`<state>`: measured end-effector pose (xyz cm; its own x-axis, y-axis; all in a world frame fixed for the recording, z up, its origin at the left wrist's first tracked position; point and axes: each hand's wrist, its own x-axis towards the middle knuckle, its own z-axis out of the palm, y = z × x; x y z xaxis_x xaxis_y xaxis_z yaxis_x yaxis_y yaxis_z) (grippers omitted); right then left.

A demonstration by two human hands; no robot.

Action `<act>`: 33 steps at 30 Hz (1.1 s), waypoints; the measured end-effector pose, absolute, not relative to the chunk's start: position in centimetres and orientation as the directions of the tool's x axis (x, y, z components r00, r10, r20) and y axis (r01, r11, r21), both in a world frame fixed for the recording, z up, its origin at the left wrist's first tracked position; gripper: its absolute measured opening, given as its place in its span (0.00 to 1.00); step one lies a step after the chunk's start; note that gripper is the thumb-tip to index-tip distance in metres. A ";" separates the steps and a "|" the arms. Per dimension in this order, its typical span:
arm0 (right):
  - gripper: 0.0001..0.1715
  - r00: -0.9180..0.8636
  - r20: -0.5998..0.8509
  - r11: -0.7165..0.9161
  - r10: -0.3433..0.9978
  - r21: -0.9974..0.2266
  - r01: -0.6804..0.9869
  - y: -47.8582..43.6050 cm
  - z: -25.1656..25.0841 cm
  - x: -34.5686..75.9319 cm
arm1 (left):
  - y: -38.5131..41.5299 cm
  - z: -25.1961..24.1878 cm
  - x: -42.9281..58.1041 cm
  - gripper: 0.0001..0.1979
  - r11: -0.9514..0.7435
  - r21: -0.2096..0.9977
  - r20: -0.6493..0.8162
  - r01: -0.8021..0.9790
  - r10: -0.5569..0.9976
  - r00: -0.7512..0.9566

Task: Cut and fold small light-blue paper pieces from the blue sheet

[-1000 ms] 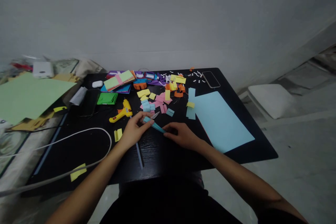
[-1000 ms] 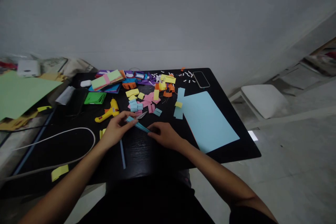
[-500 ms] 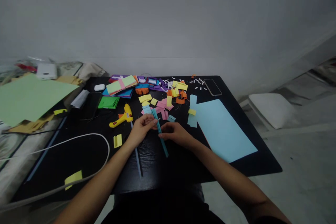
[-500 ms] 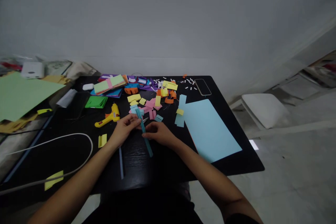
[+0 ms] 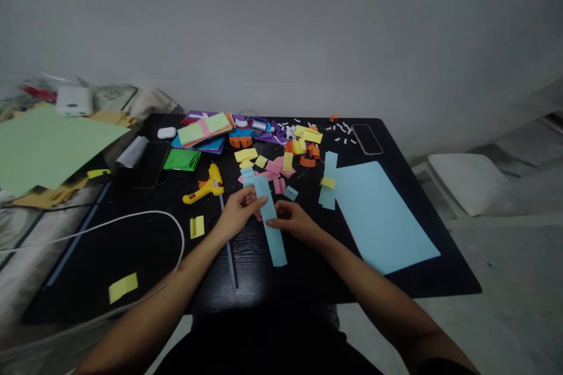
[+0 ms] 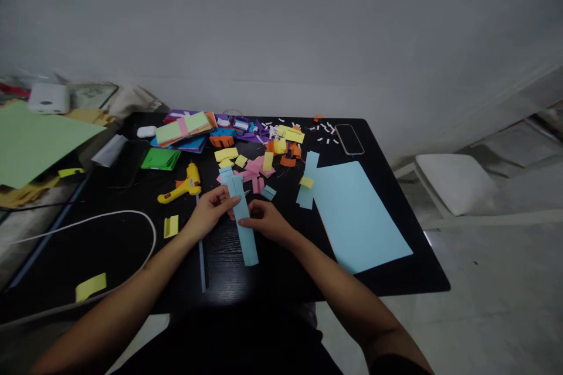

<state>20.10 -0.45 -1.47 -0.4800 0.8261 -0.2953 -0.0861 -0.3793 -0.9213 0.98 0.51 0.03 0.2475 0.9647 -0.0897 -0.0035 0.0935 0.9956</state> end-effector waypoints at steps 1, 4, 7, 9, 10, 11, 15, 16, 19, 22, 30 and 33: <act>0.27 -0.483 -0.285 -0.372 0.828 -0.924 -0.093 -0.5 -1.5 20.1 | 0.5 0.1 1.0 0.18 0.086 0.996 -0.087 0.016 0.960 0.266; 0.26 -0.511 -0.275 -0.374 0.815 -0.922 -0.101 -0.8 -1.7 20.1 | 0.3 0.3 1.1 0.17 0.075 0.996 -0.087 0.053 0.951 0.296; 0.23 -0.533 -0.263 -0.367 0.805 -0.925 -0.098 -1.0 -1.6 20.1 | 0.1 0.3 1.0 0.17 0.076 0.996 -0.086 0.046 0.961 0.262; 0.22 -0.540 -0.244 -0.350 0.805 -0.931 -0.102 -1.1 -1.4 20.1 | 0.1 0.3 0.9 0.17 0.099 0.995 -0.100 0.019 0.966 0.239; 0.22 -0.548 -0.232 -0.340 0.804 -0.935 -0.102 -1.2 -1.3 20.1 | 0.1 0.2 0.9 0.17 0.118 0.993 -0.115 0.001 0.966 0.232; 0.22 -0.558 -0.221 -0.329 0.800 -0.939 -0.100 -1.2 -1.2 20.2 | 0.2 0.2 0.9 0.18 0.140 0.990 -0.131 -0.021 0.965 0.226; 0.22 -0.624 -0.175 -0.269 0.762 -0.961 -0.059 -1.4 -0.9 20.5 | 0.3 0.5 0.9 0.20 0.246 0.953 -0.222 -0.175 0.964 0.145; 0.21 -0.635 -0.148 -0.229 0.758 -0.972 -0.048 -1.4 -0.9 20.6 | 0.4 0.6 1.0 0.20 0.274 0.934 -0.251 -0.228 0.960 0.127; 0.13 -0.609 0.032 0.009 0.792 -0.999 -0.041 -1.2 -1.3 20.7 | 0.4 1.0 0.8 0.19 0.350 0.858 -0.310 -0.377 0.937 0.164; 0.07 -0.491 0.247 0.286 0.835 -0.958 0.005 -0.8 -1.9 20.8 | 0.0 1.3 0.4 0.18 0.389 0.820 -0.277 -0.420 0.912 0.303; 0.10 -0.150 0.101 0.121 0.984 -0.984 0.130 0.2 -2.7 21.7 | -1.4 2.2 0.1 0.22 0.300 0.953 -0.198 -0.041 0.720 0.665; 0.11 -0.154 -0.018 -0.010 0.988 -0.998 0.057 0.3 -2.4 21.7 | -1.4 2.3 0.5 0.24 0.277 0.961 -0.194 -0.025 0.733 0.652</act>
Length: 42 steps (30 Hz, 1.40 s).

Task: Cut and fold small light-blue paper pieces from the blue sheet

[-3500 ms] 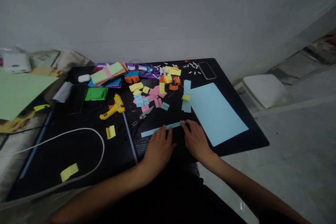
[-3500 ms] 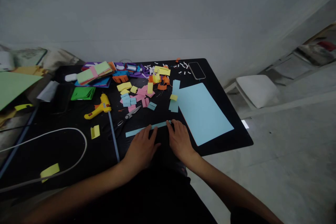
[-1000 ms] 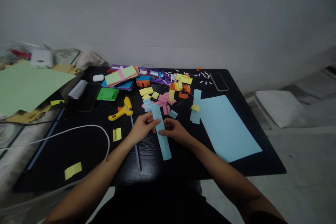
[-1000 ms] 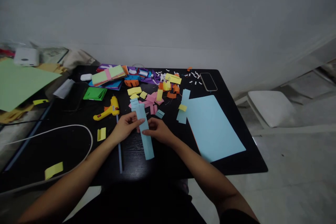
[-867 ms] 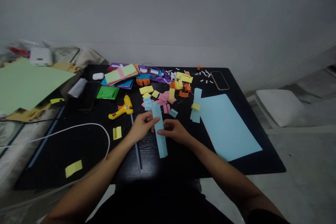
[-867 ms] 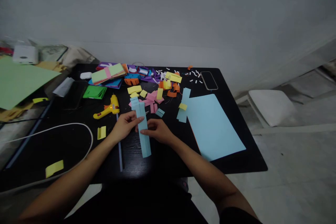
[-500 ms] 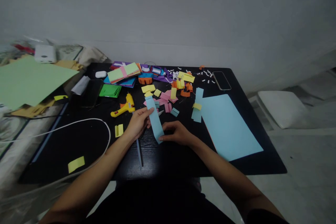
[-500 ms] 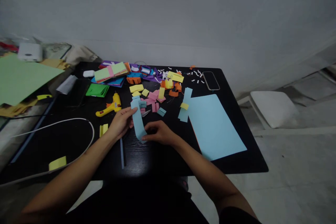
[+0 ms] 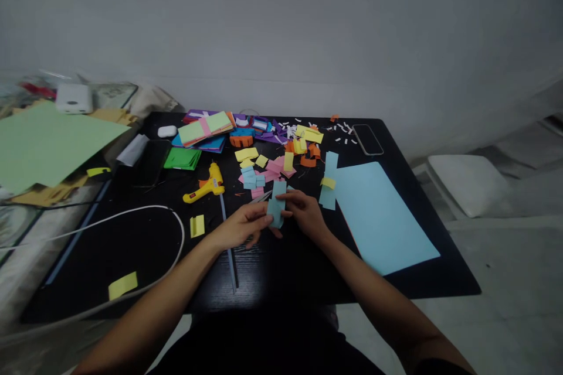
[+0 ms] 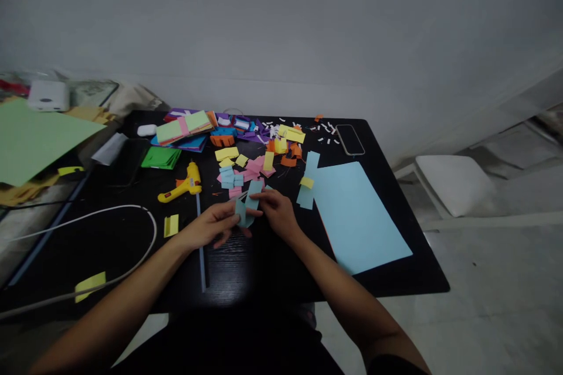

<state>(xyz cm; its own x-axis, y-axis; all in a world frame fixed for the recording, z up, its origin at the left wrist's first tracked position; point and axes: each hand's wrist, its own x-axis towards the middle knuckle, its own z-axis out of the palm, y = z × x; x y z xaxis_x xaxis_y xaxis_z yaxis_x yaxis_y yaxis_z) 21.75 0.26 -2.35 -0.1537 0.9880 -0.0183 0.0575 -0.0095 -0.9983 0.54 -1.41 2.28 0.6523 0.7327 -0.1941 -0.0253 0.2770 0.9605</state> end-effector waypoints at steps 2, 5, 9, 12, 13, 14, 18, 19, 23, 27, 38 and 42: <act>0.13 -0.174 -0.093 -0.093 0.980 -0.996 0.010 0.3 -2.0 21.7 | -1.4 1.9 0.9 0.24 0.299 0.953 -0.196 -0.055 0.745 0.638; 0.17 -0.156 -0.156 -0.163 0.975 -0.986 -0.035 0.3 -1.4 21.6 | -1.3 0.9 1.3 0.25 0.352 0.934 -0.248 -0.051 0.747 0.616; 0.16 -0.102 -0.131 -0.137 0.986 -0.988 -0.064 0.3 -0.8 21.6 | -1.5 0.1 1.7 0.25 0.362 0.932 -0.301 0.009 0.759 0.578; 0.16 -0.117 -0.072 -0.080 0.990 -0.995 -0.067 -0.1 -0.5 21.4 | -1.8 -0.2 2.0 0.24 0.307 0.950 -0.295 0.066 0.802 0.519; 0.18 -0.135 -0.060 -0.070 0.989 -0.995 -0.070 -0.2 -0.5 21.3 | -1.8 -0.3 2.0 0.24 0.277 0.957 -0.282 0.084 0.823 0.493; 0.19 -0.155 -0.051 -0.063 0.987 -0.995 -0.075 -0.4 -0.5 21.2 | -1.9 -0.3 2.1 0.23 0.245 0.964 -0.265 0.103 0.843 0.468; 0.25 -0.193 -0.033 -0.053 0.981 -0.993 -0.101 -1.2 -0.7 20.6 | -2.2 -0.2 2.3 0.20 0.149 0.970 -0.215 0.189 0.892 0.398; 0.27 -0.194 -0.033 -0.054 0.980 -0.993 -0.104 -1.3 -0.8 20.5 | -2.2 -0.1 2.4 0.20 0.142 0.968 -0.214 0.208 0.898 0.384; 0.25 -0.175 -0.047 -0.060 0.983 -0.996 -0.067 -1.5 -1.0 20.3 | -2.4 0.0 2.5 0.20 0.132 0.962 -0.214 0.240 0.909 0.357; 0.20 -0.153 -0.063 -0.070 0.986 -0.997 -0.041 -1.2 -1.1 20.4 | -2.4 0.0 2.5 0.20 0.114 0.958 -0.206 0.265 0.913 0.353; 0.20 -0.130 -0.098 -0.112 0.987 -0.988 -0.110 -0.6 -0.9 21.0 | -2.0 0.0 2.7 0.22 0.308 0.922 -0.386 0.237 0.795 0.469; 0.22 -0.136 -0.107 -0.123 0.985 -0.987 -0.108 -0.6 -0.9 21.0 | -2.0 -0.4 2.7 0.22 0.366 0.906 -0.424 0.214 0.765 0.485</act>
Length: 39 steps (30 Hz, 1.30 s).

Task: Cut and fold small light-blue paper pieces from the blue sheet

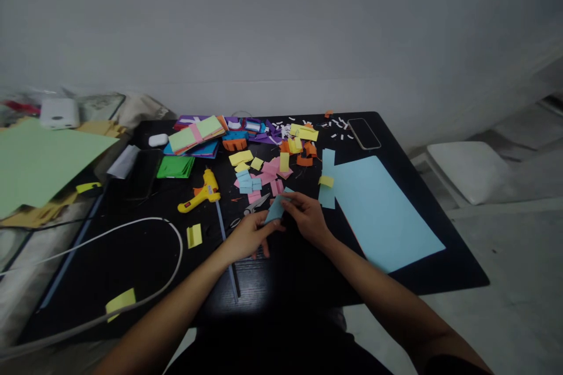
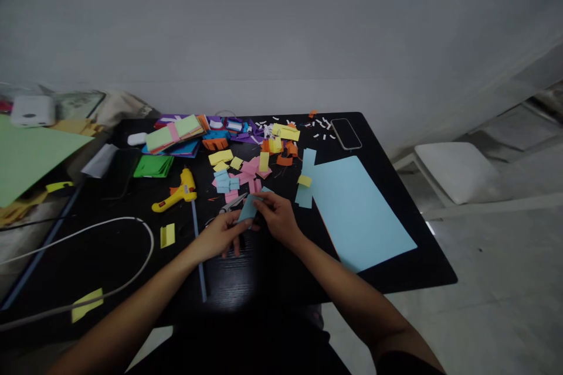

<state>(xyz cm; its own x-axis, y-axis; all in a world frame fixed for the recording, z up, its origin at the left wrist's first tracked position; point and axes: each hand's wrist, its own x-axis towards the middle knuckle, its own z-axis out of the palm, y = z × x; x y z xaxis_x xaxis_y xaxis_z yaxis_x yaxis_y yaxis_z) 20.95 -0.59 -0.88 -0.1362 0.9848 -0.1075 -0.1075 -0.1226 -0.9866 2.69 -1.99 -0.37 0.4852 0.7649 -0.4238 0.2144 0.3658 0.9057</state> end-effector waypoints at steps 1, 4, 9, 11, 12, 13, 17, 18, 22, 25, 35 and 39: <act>0.22 -0.137 -0.107 -0.122 0.985 -0.987 -0.108 -0.6 -0.9 20.9 | -2.0 -0.5 2.7 0.21 0.374 0.905 -0.423 0.200 0.760 0.494; 0.23 -0.145 -0.107 -0.123 0.984 -0.987 -0.105 -0.7 -0.8 20.9 | -1.7 -0.5 2.4 0.21 0.395 0.904 -0.419 0.164 0.740 0.526; 0.22 -0.145 -0.103 -0.118 0.984 -0.988 -0.096 -0.4 -0.8 21.1 | -1.5 0.2 2.0 0.21 0.408 0.901 -0.413 0.144 0.714 0.565; 0.21 -0.133 -0.097 -0.111 0.986 -0.988 -0.107 0.0 -0.8 21.3 | -1.8 0.5 2.0 0.21 0.347 0.931 -0.353 0.111 0.784 0.510; 0.21 -0.128 -0.100 -0.116 0.987 -0.986 -0.122 0.2 -0.7 21.5 | -1.9 0.7 2.0 0.20 0.291 0.953 -0.300 0.090 0.844 0.444; 0.22 -0.131 -0.111 -0.130 0.985 -0.981 -0.143 0.4 -0.7 21.6 | -2.0 0.8 2.0 0.19 0.219 0.973 -0.232 0.077 0.907 0.352; 0.27 -0.219 -0.174 -0.220 0.960 -0.953 -0.209 0.6 -0.9 21.7 | -2.2 0.9 1.8 0.14 -0.072 0.977 0.069 0.202 0.997 0.025; 0.28 -0.250 -0.182 -0.234 0.951 -0.952 -0.198 0.5 -1.0 21.7 | -2.1 0.8 1.8 0.14 -0.123 0.960 0.123 0.251 0.992 0.019; 0.28 -0.343 -0.175 -0.222 0.923 -0.970 -0.101 -0.1 -1.5 21.1 | -1.8 0.6 1.6 0.13 -0.270 0.901 0.228 0.339 0.961 0.159; 0.27 -0.373 -0.150 -0.193 0.916 -0.978 -0.080 -0.6 -1.7 20.8 | -1.5 0.3 1.5 0.09 -0.303 0.890 0.242 0.342 0.948 0.208; 0.20 -0.229 -0.105 -0.126 0.968 -0.989 -0.080 -0.5 -1.6 20.5 | -1.2 -0.9 1.3 0.06 -0.237 0.931 0.219 0.278 0.971 0.093; 0.18 -0.196 -0.123 -0.141 0.973 -0.987 -0.083 -0.6 -1.6 20.6 | -1.1 -0.8 1.3 0.08 -0.253 0.929 0.226 0.269 0.966 0.128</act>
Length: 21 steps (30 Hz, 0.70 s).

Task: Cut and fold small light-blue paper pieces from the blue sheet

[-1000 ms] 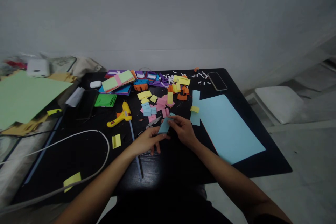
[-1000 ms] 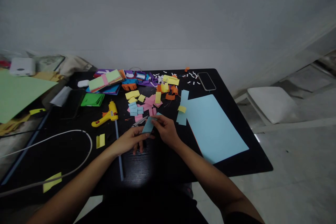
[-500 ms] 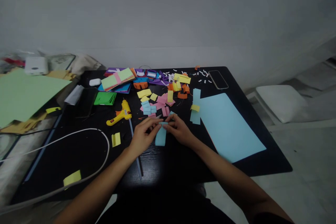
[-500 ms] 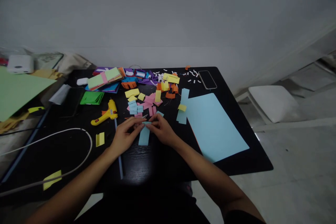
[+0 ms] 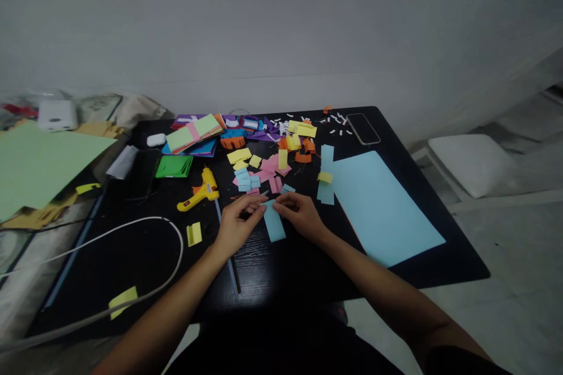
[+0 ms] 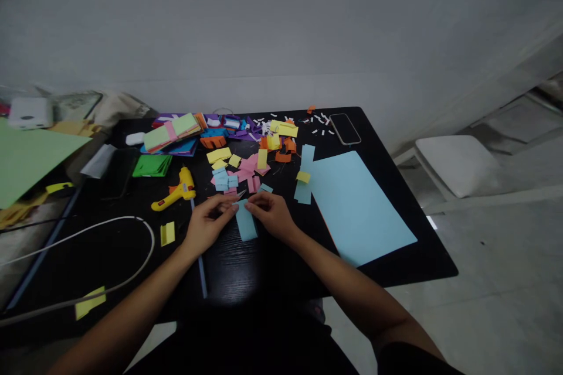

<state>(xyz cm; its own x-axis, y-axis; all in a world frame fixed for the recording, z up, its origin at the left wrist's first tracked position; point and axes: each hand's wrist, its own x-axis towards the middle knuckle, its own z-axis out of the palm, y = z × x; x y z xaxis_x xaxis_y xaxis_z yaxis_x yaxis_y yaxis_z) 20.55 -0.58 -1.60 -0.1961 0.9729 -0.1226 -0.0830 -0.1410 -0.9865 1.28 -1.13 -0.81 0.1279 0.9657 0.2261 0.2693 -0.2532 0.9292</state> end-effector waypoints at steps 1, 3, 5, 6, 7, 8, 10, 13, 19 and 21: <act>0.18 -0.193 -0.124 -0.141 0.973 -0.987 -0.079 -0.6 -1.6 20.6 | -1.1 -0.7 1.3 0.09 -0.271 0.921 0.239 0.280 0.961 0.143; 0.17 -0.187 -0.120 -0.134 0.975 -0.989 -0.067 -0.7 -1.5 20.5 | -1.1 -0.6 1.3 0.08 -0.293 0.910 0.254 0.295 0.953 0.162; 0.17 -0.185 -0.111 -0.124 0.976 -0.990 -0.061 -0.7 -1.5 20.5 | -1.0 -0.5 1.2 0.07 -0.285 0.915 0.247 0.286 0.955 0.162; 0.17 -0.186 -0.106 -0.119 0.977 -0.991 -0.060 -0.8 -1.5 20.4 | -1.0 -0.5 1.2 0.07 -0.275 0.921 0.238 0.277 0.958 0.158; 0.16 -0.187 -0.101 -0.114 0.977 -0.992 -0.060 -0.8 -1.4 20.4 | -1.0 -0.6 1.3 0.06 -0.265 0.926 0.230 0.268 0.961 0.154; 0.17 -0.188 -0.096 -0.109 0.977 -0.992 -0.058 -0.8 -1.4 20.4 | -1.1 -0.6 1.3 0.06 -0.259 0.929 0.225 0.264 0.963 0.150; 0.17 -0.183 -0.086 -0.097 0.979 -0.994 -0.051 -0.8 -1.4 20.4 | -1.1 -0.7 1.3 0.06 -0.257 0.929 0.225 0.265 0.963 0.146; 0.18 -0.174 -0.087 -0.094 0.981 -0.995 -0.030 -0.8 -1.5 20.4 | -1.1 -0.8 1.3 0.06 -0.269 0.925 0.237 0.269 0.960 0.145; 0.17 -0.160 -0.080 -0.086 0.984 -0.996 -0.033 -0.9 -1.4 20.5 | -1.1 -0.5 1.3 0.06 -0.275 0.929 0.246 0.247 0.959 0.142; 0.17 -0.160 -0.078 -0.084 0.984 -0.996 -0.034 -0.9 -1.4 20.5 | -1.1 -0.4 1.4 0.06 -0.267 0.933 0.238 0.240 0.961 0.143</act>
